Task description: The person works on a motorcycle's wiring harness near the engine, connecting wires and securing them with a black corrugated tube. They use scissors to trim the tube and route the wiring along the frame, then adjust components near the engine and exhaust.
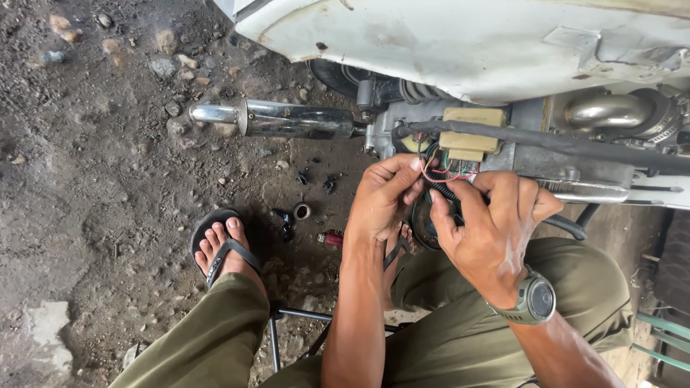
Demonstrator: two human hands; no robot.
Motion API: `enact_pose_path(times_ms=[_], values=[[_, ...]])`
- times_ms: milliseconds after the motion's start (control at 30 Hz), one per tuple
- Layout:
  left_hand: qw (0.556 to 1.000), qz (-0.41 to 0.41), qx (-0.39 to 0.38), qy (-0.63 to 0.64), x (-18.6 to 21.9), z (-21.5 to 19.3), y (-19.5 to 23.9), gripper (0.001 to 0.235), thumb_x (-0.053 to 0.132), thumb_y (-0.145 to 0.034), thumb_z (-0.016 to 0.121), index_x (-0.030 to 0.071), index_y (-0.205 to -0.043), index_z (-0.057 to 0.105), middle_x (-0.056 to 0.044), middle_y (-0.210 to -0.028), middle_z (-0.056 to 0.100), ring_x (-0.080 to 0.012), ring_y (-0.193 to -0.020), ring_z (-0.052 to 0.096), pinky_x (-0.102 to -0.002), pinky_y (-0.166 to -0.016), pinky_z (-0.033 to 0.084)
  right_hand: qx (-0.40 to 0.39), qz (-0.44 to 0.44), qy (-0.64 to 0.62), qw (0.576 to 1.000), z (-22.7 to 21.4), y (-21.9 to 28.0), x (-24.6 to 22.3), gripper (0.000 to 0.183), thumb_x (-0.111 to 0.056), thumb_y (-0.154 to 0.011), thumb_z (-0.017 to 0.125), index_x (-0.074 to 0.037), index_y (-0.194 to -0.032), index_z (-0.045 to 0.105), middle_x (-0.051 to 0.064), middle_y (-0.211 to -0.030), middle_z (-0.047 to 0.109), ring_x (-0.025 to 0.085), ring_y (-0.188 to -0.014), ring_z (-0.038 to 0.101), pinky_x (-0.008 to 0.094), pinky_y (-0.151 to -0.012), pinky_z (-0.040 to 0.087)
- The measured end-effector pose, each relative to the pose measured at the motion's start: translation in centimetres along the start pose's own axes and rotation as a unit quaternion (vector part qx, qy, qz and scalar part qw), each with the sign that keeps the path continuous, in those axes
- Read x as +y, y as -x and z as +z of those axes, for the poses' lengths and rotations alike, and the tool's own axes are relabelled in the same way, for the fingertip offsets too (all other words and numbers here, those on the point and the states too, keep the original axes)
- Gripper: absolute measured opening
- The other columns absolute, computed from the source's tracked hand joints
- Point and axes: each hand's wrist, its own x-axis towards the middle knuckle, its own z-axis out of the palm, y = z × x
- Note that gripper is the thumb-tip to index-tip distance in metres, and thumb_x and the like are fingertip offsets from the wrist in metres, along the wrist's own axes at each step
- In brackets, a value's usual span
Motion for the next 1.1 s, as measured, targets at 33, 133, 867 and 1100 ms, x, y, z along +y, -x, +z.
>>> enact_pose_path(times_ms=[33,133,867,1100], values=[[1.0,-0.001,0.001,0.001,0.1,0.2,0.2,0.017,0.018,-0.096,0.073,0.001,-0.098,0.073,0.0,-0.07,0.054,-0.0083,-0.061,0.041,-0.019,-0.057,0.032,-0.002,0.0,0.0,1.0,0.0,0.2,-0.1,0.025,-0.031,-0.107,0.064,-0.009,-0.099,0.076,0.01,-0.095,0.057,0.03,-0.085,0.049,0.043,-0.086,0.025],[1.0,0.003,-0.004,0.002,0.3,0.6,0.2,0.014,0.019,-0.095,0.073,0.007,-0.089,0.071,0.0,-0.064,0.049,-0.0064,-0.058,0.04,-0.019,-0.058,0.03,0.001,-0.002,-0.006,1.0,0.1,0.2,-0.1,0.025,-0.028,-0.107,0.063,-0.008,-0.1,0.076,0.011,-0.096,0.058,0.031,-0.086,0.049,0.044,-0.086,0.026],[0.962,-0.017,0.102,-0.252,3.7,2.3,0.6,0.015,0.02,-0.09,0.079,0.006,-0.086,0.079,0.007,-0.061,0.056,-0.0035,-0.053,0.032,-0.026,-0.047,0.024,-0.01,0.011,0.031,0.999,-0.3,0.9,0.3,0.018,-0.032,-0.102,0.076,-0.014,-0.102,0.079,0.01,-0.098,0.058,0.031,-0.086,0.048,0.043,-0.085,0.026],[0.979,0.0,0.075,-0.192,2.7,1.2,-0.2,0.014,0.018,-0.089,0.078,0.008,-0.08,0.075,0.007,-0.058,0.053,-0.004,-0.052,0.037,-0.023,-0.048,0.029,-0.006,0.027,-0.004,1.0,0.1,0.3,-0.1,0.017,-0.029,-0.103,0.073,-0.013,-0.101,0.078,0.008,-0.096,0.056,0.03,-0.084,0.048,0.044,-0.084,0.025]])
